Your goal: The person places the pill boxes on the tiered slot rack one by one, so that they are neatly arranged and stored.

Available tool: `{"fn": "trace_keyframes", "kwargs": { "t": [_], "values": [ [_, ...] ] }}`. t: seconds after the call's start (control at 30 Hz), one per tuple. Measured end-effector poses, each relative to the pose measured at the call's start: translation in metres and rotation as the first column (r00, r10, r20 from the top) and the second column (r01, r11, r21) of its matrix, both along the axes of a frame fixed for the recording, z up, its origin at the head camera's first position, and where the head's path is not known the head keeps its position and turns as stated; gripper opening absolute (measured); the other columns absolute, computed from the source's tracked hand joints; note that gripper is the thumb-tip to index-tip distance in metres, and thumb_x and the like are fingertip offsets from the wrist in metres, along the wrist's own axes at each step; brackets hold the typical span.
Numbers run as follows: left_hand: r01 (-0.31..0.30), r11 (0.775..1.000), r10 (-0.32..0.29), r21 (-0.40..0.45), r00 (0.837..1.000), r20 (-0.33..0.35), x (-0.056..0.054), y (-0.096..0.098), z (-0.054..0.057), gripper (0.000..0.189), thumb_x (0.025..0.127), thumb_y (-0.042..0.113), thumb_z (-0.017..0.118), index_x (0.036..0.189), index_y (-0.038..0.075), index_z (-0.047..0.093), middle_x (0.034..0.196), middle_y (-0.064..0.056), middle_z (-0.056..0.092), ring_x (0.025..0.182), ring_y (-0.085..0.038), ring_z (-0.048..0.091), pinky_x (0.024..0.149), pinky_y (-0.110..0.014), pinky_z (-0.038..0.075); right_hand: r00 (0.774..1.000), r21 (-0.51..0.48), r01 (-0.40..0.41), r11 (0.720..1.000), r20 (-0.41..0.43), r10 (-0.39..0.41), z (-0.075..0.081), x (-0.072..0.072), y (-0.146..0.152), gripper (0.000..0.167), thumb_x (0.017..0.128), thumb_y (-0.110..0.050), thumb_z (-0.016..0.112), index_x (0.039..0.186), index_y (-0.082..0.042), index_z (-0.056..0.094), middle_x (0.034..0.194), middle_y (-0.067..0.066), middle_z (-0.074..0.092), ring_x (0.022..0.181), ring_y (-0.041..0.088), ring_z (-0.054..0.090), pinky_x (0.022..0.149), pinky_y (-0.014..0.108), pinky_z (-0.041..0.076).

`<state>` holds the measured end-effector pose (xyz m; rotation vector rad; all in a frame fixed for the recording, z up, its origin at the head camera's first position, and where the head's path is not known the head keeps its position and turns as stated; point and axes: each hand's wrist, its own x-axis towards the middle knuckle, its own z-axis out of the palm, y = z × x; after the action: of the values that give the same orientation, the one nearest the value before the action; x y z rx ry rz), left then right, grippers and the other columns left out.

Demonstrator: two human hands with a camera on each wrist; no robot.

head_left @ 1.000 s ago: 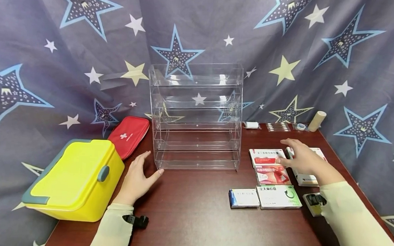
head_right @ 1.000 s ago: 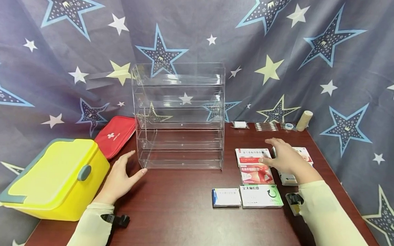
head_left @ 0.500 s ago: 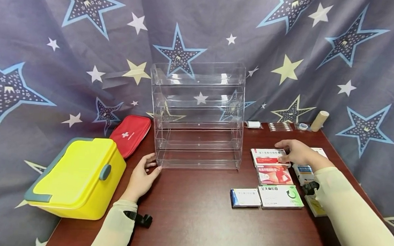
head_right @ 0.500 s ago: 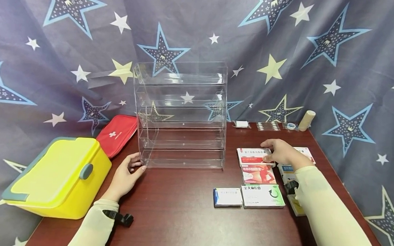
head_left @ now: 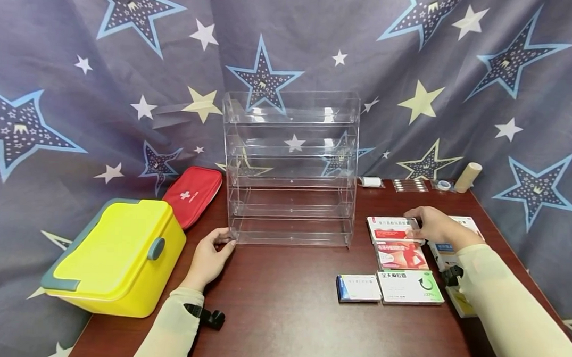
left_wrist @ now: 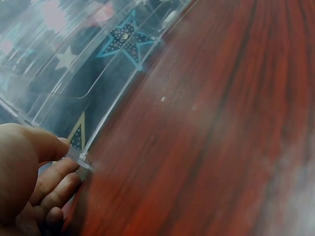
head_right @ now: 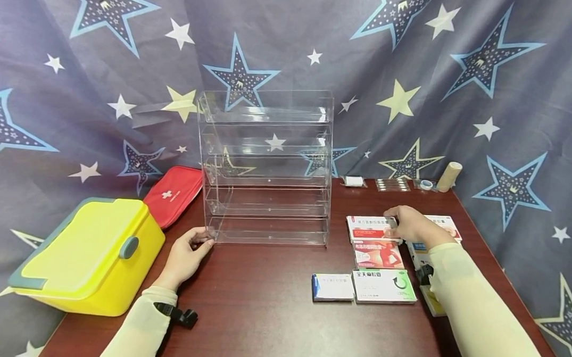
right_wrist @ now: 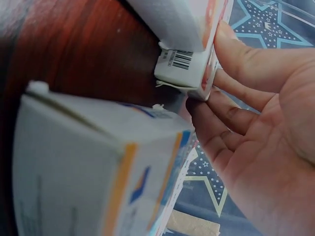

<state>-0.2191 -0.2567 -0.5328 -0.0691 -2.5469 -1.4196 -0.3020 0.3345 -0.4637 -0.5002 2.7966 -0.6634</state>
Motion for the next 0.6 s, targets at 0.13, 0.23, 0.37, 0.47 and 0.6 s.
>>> {"fn": "trace_keyframes", "kwargs": {
  "t": [0.13,0.23,0.37,0.47,0.6],
  "values": [
    [-0.013,1.000,0.013,0.023,1.000,-0.015,0.000,0.000,-0.001,0.032,0.095,0.008,0.077,0.126,0.003,0.069,0.113,-0.013,0.073,0.106,-0.029,0.068,0.090,-0.042,0.047,0.999,-0.031,0.018,0.999,-0.032,-0.019,0.000,0.003,-0.001,0.053,0.090,-0.010,0.084,0.132,0.012,0.061,0.130,0.033,0.062,0.113,0.045,0.062,0.089,0.058,0.052],
    [-0.014,0.999,0.014,0.031,1.000,-0.020,0.000,0.000,-0.001,0.032,0.095,0.007,0.077,0.125,0.003,0.070,0.112,-0.013,0.073,0.105,-0.029,0.068,0.089,-0.040,0.047,0.998,-0.064,0.037,0.997,-0.043,-0.040,0.000,0.005,-0.002,0.050,0.089,-0.010,0.085,0.129,0.008,0.060,0.126,0.030,0.062,0.107,0.041,0.062,0.085,0.055,0.051],
    [-0.020,1.000,0.020,0.014,1.000,-0.016,0.000,-0.001,-0.001,0.030,0.096,0.008,0.076,0.125,0.004,0.070,0.112,-0.011,0.074,0.104,-0.027,0.068,0.088,-0.036,0.047,0.997,-0.096,0.067,0.993,-0.040,-0.071,0.001,0.005,-0.003,0.042,0.090,-0.010,0.084,0.123,-0.001,0.060,0.121,0.024,0.062,0.097,0.033,0.060,0.079,0.048,0.050],
    [-0.023,1.000,0.023,-0.006,1.000,-0.004,0.001,-0.002,0.000,0.030,0.096,0.010,0.076,0.125,0.006,0.070,0.112,-0.009,0.074,0.105,-0.025,0.068,0.088,-0.034,0.047,0.992,-0.118,0.102,0.988,-0.063,-0.110,0.004,0.004,-0.002,0.030,0.093,-0.006,0.079,0.118,-0.004,0.063,0.116,0.021,0.064,0.091,0.031,0.060,0.075,0.045,0.050],
    [-0.015,1.000,0.015,-0.012,1.000,0.004,0.002,-0.001,0.001,0.030,0.097,0.011,0.075,0.126,0.007,0.070,0.112,-0.008,0.074,0.106,-0.024,0.068,0.089,-0.036,0.047,0.980,-0.214,0.141,0.967,-0.107,-0.166,0.015,0.005,0.004,0.017,0.098,0.000,0.070,0.115,-0.002,0.066,0.108,0.019,0.067,0.085,0.027,0.066,0.068,0.040,0.057]
  ]
}}
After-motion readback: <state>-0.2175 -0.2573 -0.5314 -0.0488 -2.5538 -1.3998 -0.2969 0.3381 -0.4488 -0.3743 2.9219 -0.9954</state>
